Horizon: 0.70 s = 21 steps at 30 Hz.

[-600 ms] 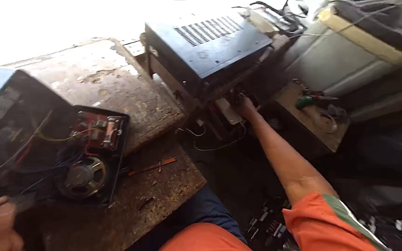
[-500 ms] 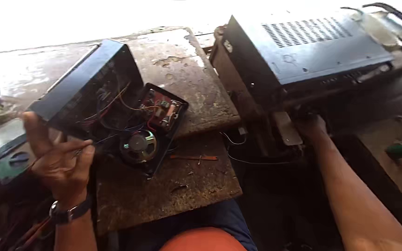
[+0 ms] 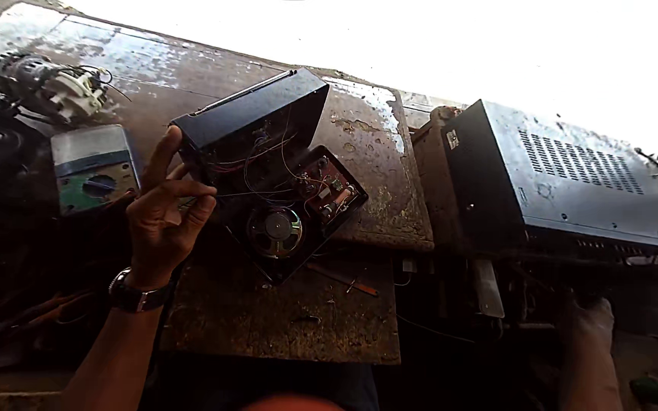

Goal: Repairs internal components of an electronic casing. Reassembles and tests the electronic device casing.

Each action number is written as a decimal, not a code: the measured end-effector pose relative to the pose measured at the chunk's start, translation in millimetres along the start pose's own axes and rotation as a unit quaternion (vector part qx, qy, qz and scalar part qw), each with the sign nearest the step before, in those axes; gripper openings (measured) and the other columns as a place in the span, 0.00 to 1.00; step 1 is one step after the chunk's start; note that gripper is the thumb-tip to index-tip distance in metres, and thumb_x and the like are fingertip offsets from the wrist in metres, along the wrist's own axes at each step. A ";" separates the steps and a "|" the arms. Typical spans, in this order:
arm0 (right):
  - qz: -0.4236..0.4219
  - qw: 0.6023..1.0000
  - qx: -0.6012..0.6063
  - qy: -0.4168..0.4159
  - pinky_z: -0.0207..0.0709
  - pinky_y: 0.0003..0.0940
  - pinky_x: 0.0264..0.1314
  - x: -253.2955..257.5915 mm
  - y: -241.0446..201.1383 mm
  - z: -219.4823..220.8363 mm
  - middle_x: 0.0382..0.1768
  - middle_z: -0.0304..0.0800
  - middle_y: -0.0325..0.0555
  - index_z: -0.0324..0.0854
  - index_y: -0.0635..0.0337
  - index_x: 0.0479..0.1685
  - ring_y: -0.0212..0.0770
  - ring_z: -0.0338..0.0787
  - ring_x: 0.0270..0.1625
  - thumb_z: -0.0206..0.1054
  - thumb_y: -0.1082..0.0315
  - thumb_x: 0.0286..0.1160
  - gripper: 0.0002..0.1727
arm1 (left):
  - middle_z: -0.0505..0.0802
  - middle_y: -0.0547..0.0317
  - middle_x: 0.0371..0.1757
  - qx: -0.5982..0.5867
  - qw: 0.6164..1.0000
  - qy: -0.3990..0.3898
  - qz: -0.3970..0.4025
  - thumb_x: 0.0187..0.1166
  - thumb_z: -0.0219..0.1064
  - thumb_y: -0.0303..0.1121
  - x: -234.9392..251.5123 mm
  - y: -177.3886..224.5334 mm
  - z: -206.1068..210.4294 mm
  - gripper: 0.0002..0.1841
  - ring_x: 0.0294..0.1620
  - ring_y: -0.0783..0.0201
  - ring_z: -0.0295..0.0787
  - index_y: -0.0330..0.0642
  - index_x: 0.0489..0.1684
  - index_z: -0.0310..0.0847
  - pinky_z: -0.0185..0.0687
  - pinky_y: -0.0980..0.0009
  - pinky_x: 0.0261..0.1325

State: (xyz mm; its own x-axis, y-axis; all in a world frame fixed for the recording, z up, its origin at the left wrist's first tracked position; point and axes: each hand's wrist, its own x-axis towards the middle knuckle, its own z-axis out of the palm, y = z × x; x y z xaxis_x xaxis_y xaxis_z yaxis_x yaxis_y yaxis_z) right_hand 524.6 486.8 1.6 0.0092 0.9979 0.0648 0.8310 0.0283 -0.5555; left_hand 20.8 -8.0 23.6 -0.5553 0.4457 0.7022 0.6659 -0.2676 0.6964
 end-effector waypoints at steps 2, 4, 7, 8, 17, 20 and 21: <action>-0.031 0.999 -0.015 0.020 0.66 0.55 0.84 -11.7 11.2 -15.5 0.75 0.75 0.74 0.63 0.75 0.82 0.62 0.77 0.79 0.58 0.50 0.88 0.37 | 0.62 0.48 0.92 -0.003 1.000 -0.001 -0.001 0.77 0.73 0.31 -0.4 2.7 -0.4 0.07 0.90 0.46 0.63 0.41 0.47 0.90 0.74 0.52 0.85; -0.040 0.999 -0.016 -0.015 0.71 0.59 0.78 -34.6 14.3 -22.1 0.71 0.78 0.75 0.64 0.74 0.81 0.63 0.81 0.73 0.60 0.49 0.87 0.37 | 0.62 0.49 0.93 -0.007 1.000 -0.004 -0.006 0.76 0.74 0.33 -2.0 5.6 -1.1 0.07 0.91 0.46 0.60 0.43 0.46 0.90 0.72 0.52 0.86; -0.012 0.994 0.023 -0.107 0.79 0.57 0.64 -67.9 15.2 -9.6 0.61 0.83 0.68 0.68 0.70 0.77 0.54 0.87 0.58 0.64 0.51 0.86 0.33 | 0.62 0.50 0.93 -0.028 0.999 -0.009 -0.013 0.75 0.75 0.35 -2.9 8.4 -1.0 0.06 0.92 0.45 0.58 0.45 0.43 0.91 0.69 0.50 0.87; 0.000 0.992 0.037 -0.121 0.79 0.53 0.58 -71.9 18.0 -3.9 0.56 0.84 0.63 0.70 0.68 0.75 0.49 0.85 0.51 0.64 0.51 0.86 0.31 | 0.62 0.49 0.93 -0.037 0.999 -0.012 -0.014 0.75 0.75 0.34 -3.2 9.2 -1.1 0.06 0.92 0.45 0.57 0.45 0.43 0.91 0.68 0.50 0.88; 0.141 0.884 0.427 -0.124 0.75 0.23 0.17 -101.3 17.7 -2.4 0.31 0.91 0.35 0.77 0.41 0.58 0.30 0.86 0.23 0.42 0.41 0.94 0.23 | 0.59 0.52 0.94 -0.049 0.997 -0.047 -0.030 0.73 0.75 0.34 -4.7 14.0 -8.1 0.04 0.94 0.47 0.53 0.48 0.39 0.93 0.64 0.50 0.90; 0.126 0.830 0.529 -0.122 0.84 0.29 0.25 -144.0 0.9 -12.6 0.34 0.96 0.35 0.83 0.40 0.48 0.33 0.92 0.28 0.30 0.35 0.91 0.34 | 0.60 0.51 0.94 -0.046 0.997 -0.049 -0.031 0.73 0.75 0.33 -5.1 12.5 -9.4 0.04 0.94 0.47 0.51 0.47 0.39 0.93 0.62 0.50 0.91; 0.098 0.824 0.541 -0.132 0.87 0.29 0.30 -158.9 -3.4 -14.4 0.36 0.97 0.35 0.82 0.40 0.49 0.33 0.95 0.32 0.29 0.38 0.93 0.33 | 0.59 0.52 0.94 -0.049 0.997 -0.051 -0.033 0.73 0.75 0.33 -4.7 12.7 -9.5 0.04 0.94 0.47 0.51 0.47 0.40 0.93 0.62 0.50 0.91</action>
State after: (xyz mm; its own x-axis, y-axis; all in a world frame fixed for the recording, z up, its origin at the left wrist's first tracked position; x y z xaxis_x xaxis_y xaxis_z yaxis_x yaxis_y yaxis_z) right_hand 528.3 327.4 5.1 -0.1565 0.9632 -0.2184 -0.1572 -0.2426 -0.9573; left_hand 27.1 -21.6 30.5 -0.5396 0.5478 0.6393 0.5754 -0.3143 0.7550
